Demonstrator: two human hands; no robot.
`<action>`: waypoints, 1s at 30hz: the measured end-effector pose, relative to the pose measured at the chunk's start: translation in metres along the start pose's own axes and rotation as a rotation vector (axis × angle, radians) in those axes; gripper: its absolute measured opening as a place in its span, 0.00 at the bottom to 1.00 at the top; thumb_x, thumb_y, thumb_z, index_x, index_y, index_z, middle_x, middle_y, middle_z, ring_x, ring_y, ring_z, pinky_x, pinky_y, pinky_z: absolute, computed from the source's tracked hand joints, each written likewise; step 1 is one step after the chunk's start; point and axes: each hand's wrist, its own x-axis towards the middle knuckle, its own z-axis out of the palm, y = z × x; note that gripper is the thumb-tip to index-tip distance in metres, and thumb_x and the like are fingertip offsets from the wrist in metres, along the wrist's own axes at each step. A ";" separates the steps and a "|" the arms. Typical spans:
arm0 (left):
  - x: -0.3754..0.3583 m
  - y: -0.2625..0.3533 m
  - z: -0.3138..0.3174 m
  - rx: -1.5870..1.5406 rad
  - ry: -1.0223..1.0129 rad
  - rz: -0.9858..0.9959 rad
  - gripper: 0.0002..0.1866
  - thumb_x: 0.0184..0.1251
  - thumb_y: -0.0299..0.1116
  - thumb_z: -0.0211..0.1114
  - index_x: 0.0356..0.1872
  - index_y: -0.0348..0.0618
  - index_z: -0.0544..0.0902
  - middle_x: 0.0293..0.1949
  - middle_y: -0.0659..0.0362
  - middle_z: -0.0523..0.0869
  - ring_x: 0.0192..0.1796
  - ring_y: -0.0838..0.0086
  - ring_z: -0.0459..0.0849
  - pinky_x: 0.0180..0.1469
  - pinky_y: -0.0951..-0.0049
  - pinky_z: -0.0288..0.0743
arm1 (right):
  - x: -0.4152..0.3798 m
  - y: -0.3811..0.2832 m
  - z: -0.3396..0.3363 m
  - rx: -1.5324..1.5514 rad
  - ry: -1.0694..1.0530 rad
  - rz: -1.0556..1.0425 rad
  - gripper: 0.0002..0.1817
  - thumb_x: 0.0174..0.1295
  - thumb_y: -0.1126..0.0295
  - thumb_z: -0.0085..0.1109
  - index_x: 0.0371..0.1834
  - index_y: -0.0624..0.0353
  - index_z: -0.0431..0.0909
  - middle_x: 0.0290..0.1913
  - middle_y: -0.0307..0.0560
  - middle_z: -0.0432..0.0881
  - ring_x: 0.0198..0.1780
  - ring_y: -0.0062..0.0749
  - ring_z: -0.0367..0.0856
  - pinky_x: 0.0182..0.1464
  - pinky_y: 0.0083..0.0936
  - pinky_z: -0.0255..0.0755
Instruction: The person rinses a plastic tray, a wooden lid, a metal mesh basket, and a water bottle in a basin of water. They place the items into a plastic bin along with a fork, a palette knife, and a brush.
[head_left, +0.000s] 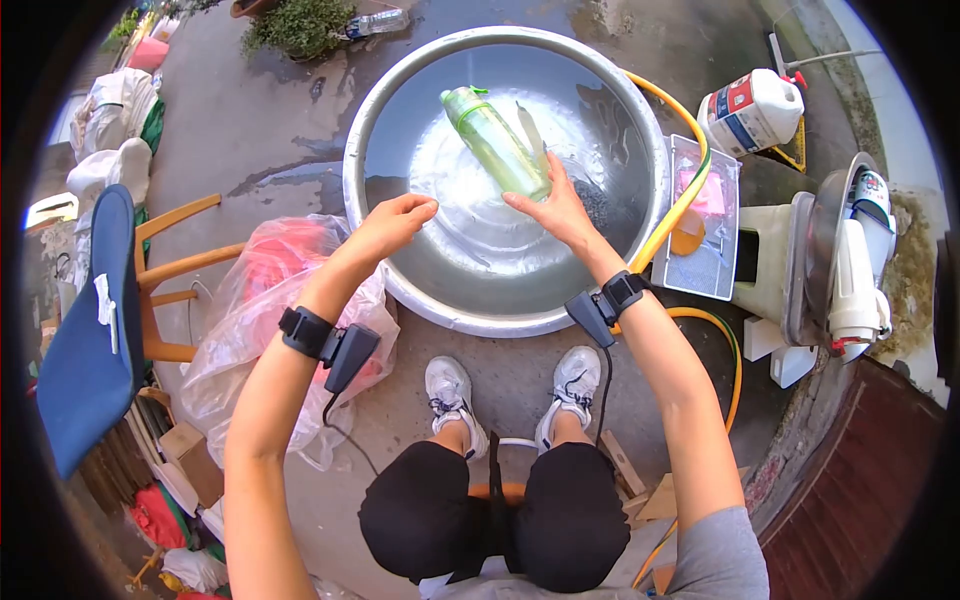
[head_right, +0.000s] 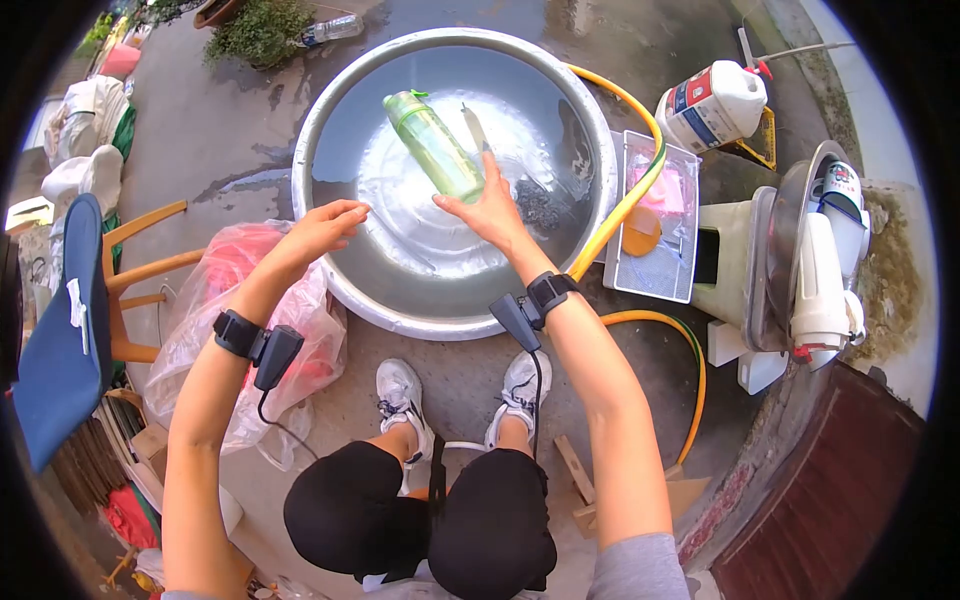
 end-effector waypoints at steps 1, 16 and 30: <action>0.010 -0.006 0.003 0.023 0.032 0.049 0.28 0.70 0.54 0.53 0.62 0.44 0.73 0.59 0.56 0.77 0.61 0.67 0.73 0.61 0.68 0.66 | 0.005 0.001 0.004 -0.002 0.000 -0.002 0.61 0.45 0.46 0.73 0.74 0.66 0.45 0.69 0.70 0.58 0.70 0.53 0.60 0.69 0.40 0.56; 0.100 -0.042 0.108 -0.681 0.607 0.119 0.26 0.72 0.41 0.55 0.64 0.37 0.66 0.61 0.50 0.73 0.63 0.63 0.71 0.63 0.64 0.65 | -0.084 0.037 -0.035 1.146 -0.401 0.427 0.31 0.68 0.54 0.51 0.68 0.58 0.59 0.55 0.51 0.75 0.48 0.33 0.81 0.48 0.25 0.77; 0.078 0.000 0.119 -0.812 0.212 0.323 0.22 0.70 0.37 0.60 0.61 0.38 0.71 0.56 0.53 0.77 0.62 0.68 0.74 0.61 0.67 0.70 | -0.120 0.053 -0.004 0.757 -0.160 0.210 0.43 0.61 0.71 0.63 0.76 0.54 0.45 0.67 0.46 0.61 0.65 0.30 0.65 0.64 0.29 0.66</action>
